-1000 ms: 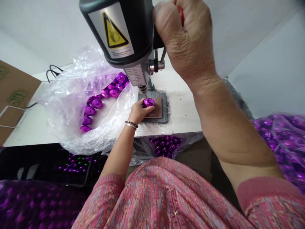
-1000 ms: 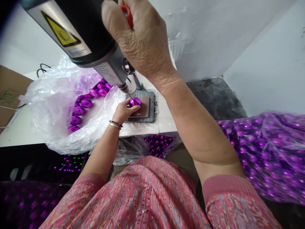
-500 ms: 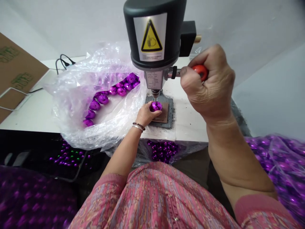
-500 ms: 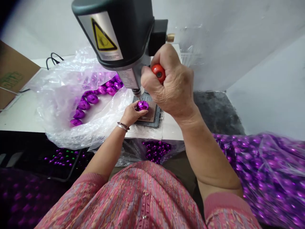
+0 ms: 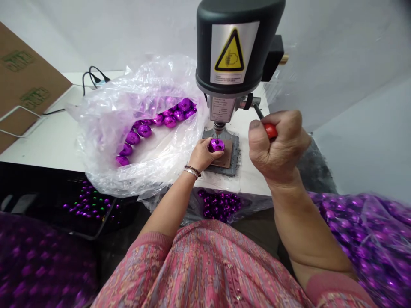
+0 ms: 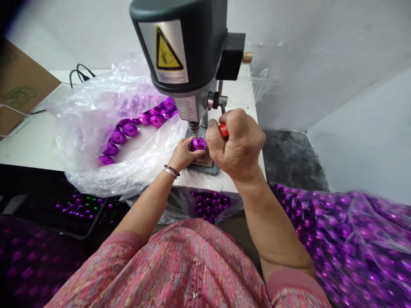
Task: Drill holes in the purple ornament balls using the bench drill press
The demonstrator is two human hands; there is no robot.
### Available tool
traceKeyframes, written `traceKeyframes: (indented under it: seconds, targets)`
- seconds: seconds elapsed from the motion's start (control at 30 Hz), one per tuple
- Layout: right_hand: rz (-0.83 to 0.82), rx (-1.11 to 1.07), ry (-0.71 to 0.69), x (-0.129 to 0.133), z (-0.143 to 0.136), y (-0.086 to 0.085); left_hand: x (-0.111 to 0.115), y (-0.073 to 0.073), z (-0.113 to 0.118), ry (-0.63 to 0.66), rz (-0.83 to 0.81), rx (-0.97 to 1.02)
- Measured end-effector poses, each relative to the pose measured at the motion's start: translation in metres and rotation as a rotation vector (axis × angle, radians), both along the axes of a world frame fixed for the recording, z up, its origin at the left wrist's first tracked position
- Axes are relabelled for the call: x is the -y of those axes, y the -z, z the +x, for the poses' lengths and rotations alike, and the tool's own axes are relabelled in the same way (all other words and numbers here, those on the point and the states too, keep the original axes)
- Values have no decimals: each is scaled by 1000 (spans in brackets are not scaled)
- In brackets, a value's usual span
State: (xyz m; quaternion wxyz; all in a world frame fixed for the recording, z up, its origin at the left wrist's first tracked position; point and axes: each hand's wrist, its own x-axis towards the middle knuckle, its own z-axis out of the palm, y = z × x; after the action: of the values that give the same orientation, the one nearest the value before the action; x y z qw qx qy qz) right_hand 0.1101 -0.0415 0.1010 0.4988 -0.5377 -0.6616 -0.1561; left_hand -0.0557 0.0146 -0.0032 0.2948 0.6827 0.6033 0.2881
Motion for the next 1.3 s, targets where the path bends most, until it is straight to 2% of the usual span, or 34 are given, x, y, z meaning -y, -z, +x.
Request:
traceKeyframes:
  seconds: [0.13,0.37,0.6,0.77,0.87,1.0,1.1,1.17,1.23,1.27,1.3]
  targets:
    - [30,24,1,-4,2,11,0,-1,-2,37,4,3]
    - [198,96,32,-8,3,27,-1,-1,-4,54,8,-1]
    - [241,55,56,-11,-1,36,-1,-1,-5,62,-12,-17]
    - [305,-11,11,-11,-9,46,0,-4,-5,77,-12,-25]
    - [308,-64,27,-14,-12,32,-2,-4,-6,97,-6,-14]
    - [236,-116,33,-26,-6,-16,0,0,-9,140,-9,27]
    - [79,-210,-16,-35,0,-46,14,2,-16,234,56,59]
    - [43,-240,-30,-37,1,-54,28,-1,-25,380,99,85]
    - [42,-248,-22,-38,1,-54,38,-8,-38,479,123,139]
    - [47,-247,-13,-37,0,-52,38,-14,-45,467,136,171]
    - [56,-243,-3,-37,0,-50,35,-20,-54,403,151,199]
